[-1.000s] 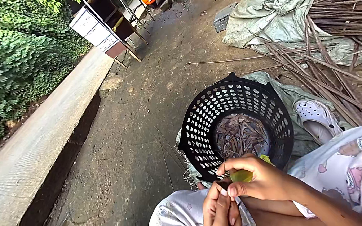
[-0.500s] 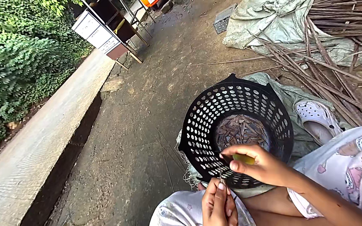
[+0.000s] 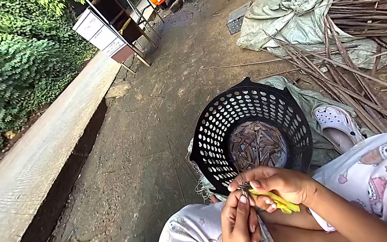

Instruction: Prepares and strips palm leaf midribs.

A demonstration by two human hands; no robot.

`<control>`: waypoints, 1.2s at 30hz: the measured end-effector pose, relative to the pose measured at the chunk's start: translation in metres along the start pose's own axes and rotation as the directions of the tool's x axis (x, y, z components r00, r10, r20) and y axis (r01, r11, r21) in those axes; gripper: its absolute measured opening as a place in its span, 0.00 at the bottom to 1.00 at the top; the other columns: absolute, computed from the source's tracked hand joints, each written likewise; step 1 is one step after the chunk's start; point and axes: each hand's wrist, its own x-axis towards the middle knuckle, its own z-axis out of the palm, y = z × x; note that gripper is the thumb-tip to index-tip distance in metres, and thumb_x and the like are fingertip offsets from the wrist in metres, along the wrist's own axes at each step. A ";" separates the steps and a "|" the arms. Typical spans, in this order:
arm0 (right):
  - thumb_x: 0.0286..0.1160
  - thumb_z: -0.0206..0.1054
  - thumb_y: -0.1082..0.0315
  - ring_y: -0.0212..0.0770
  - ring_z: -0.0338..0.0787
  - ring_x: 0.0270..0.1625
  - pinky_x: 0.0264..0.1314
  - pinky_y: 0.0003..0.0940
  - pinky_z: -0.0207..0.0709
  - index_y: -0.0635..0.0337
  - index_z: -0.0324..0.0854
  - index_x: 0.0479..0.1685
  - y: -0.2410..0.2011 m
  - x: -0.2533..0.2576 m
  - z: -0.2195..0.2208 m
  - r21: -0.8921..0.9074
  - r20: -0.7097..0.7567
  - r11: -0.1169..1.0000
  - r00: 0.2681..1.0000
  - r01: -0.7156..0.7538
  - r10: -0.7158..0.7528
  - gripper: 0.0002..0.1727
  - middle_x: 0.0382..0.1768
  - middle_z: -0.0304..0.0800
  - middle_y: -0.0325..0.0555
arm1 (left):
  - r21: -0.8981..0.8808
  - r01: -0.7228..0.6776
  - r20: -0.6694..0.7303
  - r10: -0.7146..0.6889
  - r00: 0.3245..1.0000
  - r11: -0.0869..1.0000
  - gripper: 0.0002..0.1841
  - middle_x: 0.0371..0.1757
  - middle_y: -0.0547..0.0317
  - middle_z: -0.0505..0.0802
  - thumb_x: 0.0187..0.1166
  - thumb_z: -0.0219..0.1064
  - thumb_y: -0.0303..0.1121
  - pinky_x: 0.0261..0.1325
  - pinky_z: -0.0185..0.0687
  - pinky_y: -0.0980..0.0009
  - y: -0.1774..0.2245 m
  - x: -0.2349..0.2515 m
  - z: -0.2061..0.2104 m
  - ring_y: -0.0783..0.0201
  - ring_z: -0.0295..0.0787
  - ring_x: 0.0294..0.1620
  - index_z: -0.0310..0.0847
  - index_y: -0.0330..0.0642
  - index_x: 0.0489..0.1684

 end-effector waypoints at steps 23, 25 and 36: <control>0.80 0.57 0.70 0.11 0.67 0.19 0.23 0.10 0.60 0.65 0.85 0.56 -0.003 0.002 0.014 -0.359 -0.291 0.932 0.955 -0.056 -0.055 0.15 0.19 0.74 0.17 | 0.079 0.056 -0.001 -0.056 0.998 0.995 0.18 0.19 0.79 0.86 0.88 0.36 0.20 0.32 0.81 0.88 -0.008 -0.004 -0.016 0.86 0.84 0.21 0.74 0.43 0.38; 0.82 0.57 0.74 0.13 0.68 0.19 0.23 0.11 0.61 0.66 0.85 0.53 -0.006 0.001 0.015 -0.352 -0.428 0.935 0.895 -0.037 -0.125 0.12 0.19 0.71 0.18 | 0.158 0.057 0.007 -0.059 0.998 0.986 0.16 0.25 0.76 0.91 0.86 0.40 0.18 0.44 0.86 0.83 -0.011 -0.010 -0.025 0.82 0.90 0.30 0.75 0.40 0.41; 0.73 0.65 0.69 0.10 0.66 0.18 0.23 0.11 0.57 0.55 0.79 0.26 0.018 0.007 0.012 -0.502 -0.195 0.865 0.977 -0.026 -0.084 0.08 0.15 0.69 0.18 | 0.361 -0.006 -0.114 0.051 0.992 0.932 0.07 0.25 0.75 0.90 0.82 0.53 0.15 0.40 0.85 0.85 -0.007 -0.025 -0.025 0.85 0.88 0.28 0.77 0.32 0.41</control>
